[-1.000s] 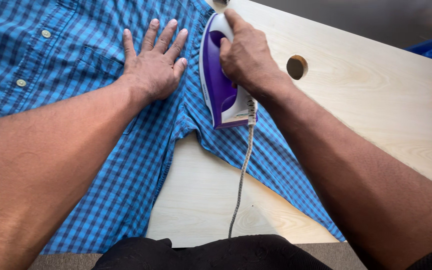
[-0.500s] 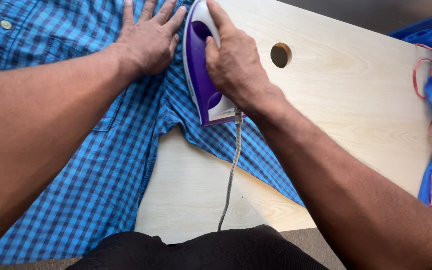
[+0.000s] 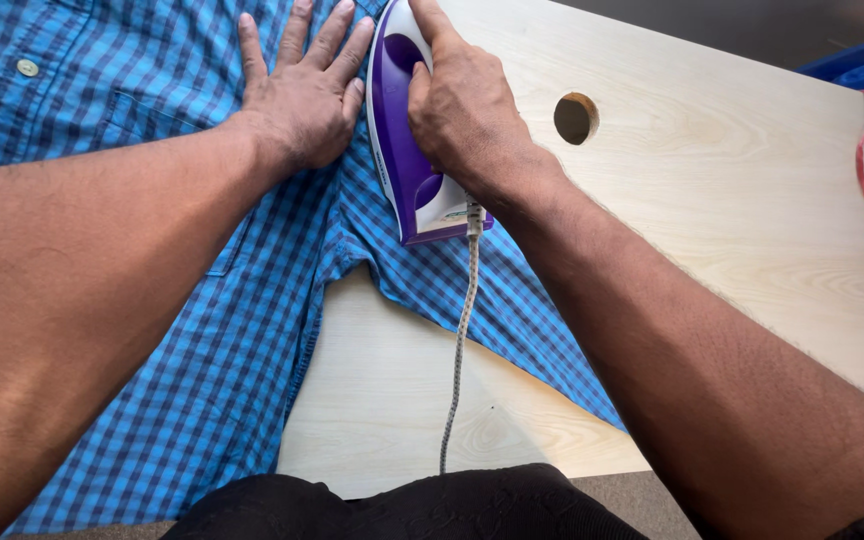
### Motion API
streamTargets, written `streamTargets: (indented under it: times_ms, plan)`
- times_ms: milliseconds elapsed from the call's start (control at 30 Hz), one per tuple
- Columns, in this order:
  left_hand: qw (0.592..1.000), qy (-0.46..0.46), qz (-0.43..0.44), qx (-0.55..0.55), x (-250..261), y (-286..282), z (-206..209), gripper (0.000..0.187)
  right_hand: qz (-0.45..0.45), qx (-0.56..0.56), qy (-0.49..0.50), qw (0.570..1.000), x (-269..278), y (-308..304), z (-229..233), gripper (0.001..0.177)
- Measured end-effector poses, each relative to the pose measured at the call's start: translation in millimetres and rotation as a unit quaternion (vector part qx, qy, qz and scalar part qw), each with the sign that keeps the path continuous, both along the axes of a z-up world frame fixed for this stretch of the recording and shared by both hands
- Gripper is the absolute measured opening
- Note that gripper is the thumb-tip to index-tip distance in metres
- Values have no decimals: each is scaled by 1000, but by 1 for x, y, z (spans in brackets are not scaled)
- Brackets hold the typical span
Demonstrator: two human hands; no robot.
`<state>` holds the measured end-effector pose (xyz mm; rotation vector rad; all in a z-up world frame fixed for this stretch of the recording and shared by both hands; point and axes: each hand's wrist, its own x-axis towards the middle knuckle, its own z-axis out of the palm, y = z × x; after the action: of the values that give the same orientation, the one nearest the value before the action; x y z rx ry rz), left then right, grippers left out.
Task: The person irons a blue checkered shirt on a wooden table using a purple and white iron. They smooth the fabric with their hands, iron the sleeves and body, and reposition the shirt to continue ironing.
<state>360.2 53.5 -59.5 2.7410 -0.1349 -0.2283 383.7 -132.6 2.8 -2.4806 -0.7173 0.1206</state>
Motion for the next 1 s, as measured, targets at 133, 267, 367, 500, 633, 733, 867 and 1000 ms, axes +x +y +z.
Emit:
streamTargets:
  times_ms: [133, 267, 367, 500, 633, 733, 867, 1000]
  plan:
    - [999, 30, 9, -4, 2, -1, 2, 63, 8, -3, -11, 1000, -8, -7, 7, 53]
    - [999, 37, 18, -7, 1, -2, -1, 64, -22, -29, 40, 999, -34, -25, 18, 49]
    - [1000, 22, 16, -8, 1, -2, -5, 63, -37, -35, 48, 998, -43, -35, 21, 50]
    - [1000, 14, 21, 1, 1, -2, -11, 62, -32, -23, 42, 998, -33, -35, 17, 48]
    - [1000, 11, 28, -4, -1, -3, -14, 60, -9, -18, 12, 1000, -13, -37, 9, 49]
    - [999, 9, 32, 0, -3, -3, -14, 60, -6, -16, -7, 1000, -8, -37, 8, 50]
    - [999, 6, 40, 1, 0, -4, -16, 60, -25, -32, 35, 999, -21, -44, 15, 51]
    - [999, 4, 40, 3, 0, -4, -17, 59, -53, -46, 60, 996, -42, -53, 20, 51]
